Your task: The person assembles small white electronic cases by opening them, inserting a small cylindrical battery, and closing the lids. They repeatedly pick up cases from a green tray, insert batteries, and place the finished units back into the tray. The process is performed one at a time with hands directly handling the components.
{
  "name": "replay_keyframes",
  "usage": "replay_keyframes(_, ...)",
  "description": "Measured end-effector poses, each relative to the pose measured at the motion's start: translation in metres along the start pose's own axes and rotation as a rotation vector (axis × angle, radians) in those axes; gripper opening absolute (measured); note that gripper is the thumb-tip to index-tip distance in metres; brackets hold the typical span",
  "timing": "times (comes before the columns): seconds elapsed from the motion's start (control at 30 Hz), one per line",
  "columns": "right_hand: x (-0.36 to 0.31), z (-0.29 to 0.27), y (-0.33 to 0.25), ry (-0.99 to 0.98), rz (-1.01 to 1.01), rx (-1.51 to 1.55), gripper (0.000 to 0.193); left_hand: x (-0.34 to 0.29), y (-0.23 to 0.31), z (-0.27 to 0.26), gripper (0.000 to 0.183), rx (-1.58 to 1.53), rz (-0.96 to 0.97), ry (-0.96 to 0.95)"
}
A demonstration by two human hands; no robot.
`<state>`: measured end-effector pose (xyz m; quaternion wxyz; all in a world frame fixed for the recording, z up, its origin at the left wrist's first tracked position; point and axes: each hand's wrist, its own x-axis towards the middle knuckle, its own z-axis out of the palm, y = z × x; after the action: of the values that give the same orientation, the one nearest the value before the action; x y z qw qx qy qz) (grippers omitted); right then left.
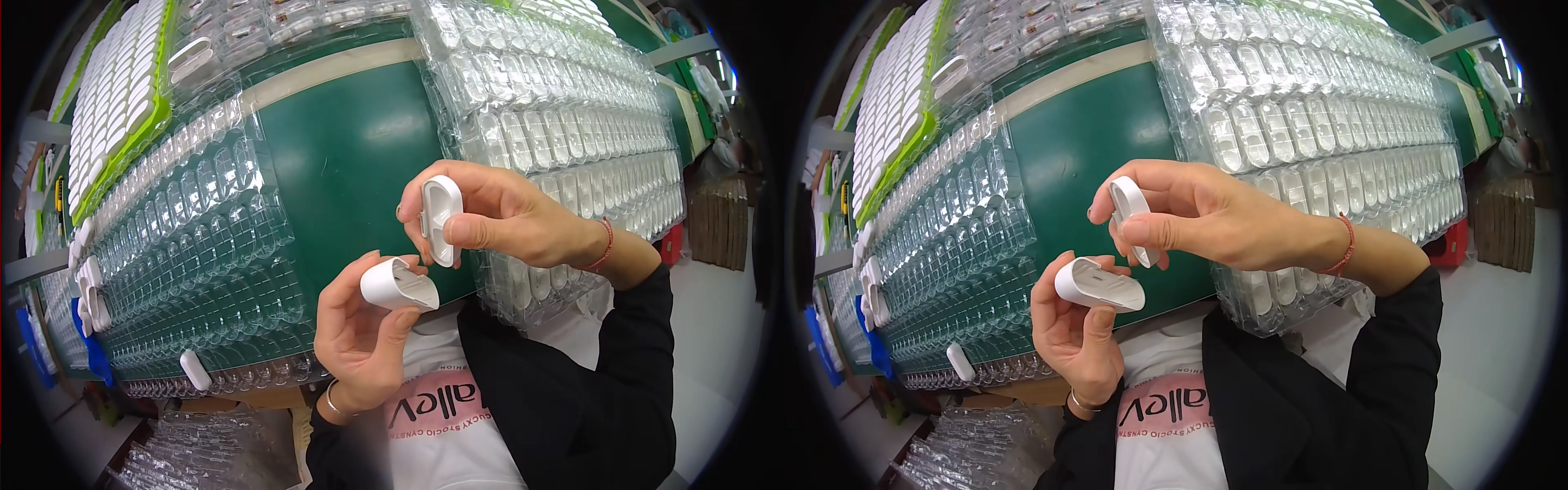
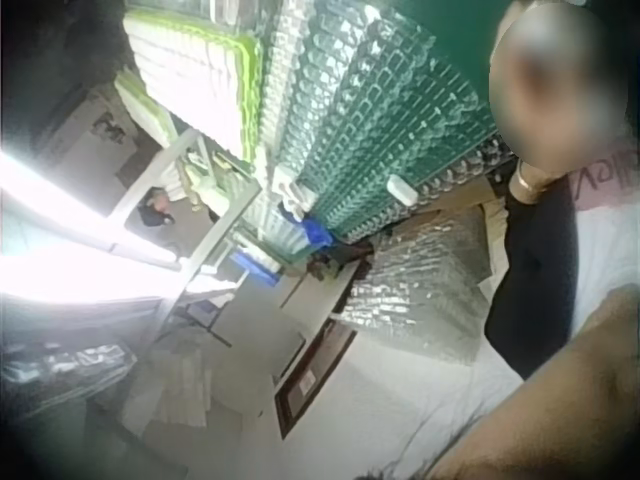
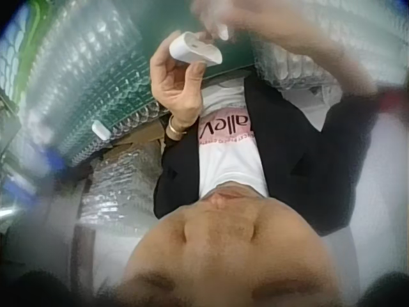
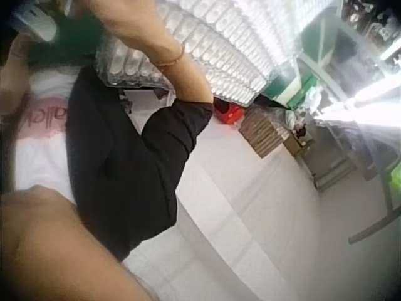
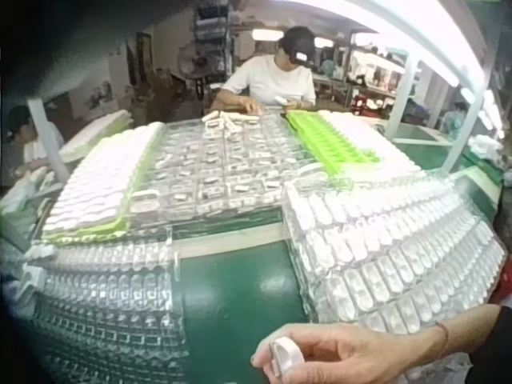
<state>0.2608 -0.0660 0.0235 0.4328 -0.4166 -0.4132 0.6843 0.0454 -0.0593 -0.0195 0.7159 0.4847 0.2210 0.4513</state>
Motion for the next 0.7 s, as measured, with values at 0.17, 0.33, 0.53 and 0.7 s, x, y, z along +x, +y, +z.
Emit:
replay_keyframes(0.17, -0.001, -0.002, 0.001, 0.011, 0.024, 0.008, 0.031, 0.000, -0.001, 0.001, 0.051, -0.009, -0.013, -0.012)
replay_keyframes(0.33, 0.000, 0.000, 0.001, 0.036, 0.044, 0.021, 0.034, 0.000, 0.000, 0.001, 0.052, -0.048, -0.068, 0.018)
replay_keyframes(0.53, 0.001, 0.000, 0.003, 0.017, 0.055, 0.027, 0.038, -0.001, 0.002, 0.000, 0.051, -0.076, -0.116, 0.056)
replay_keyframes(0.7, 0.002, 0.008, 0.002, 0.075, 0.048, 0.000, 0.038, 0.001, 0.004, -0.002, 0.051, -0.110, -0.145, 0.091)
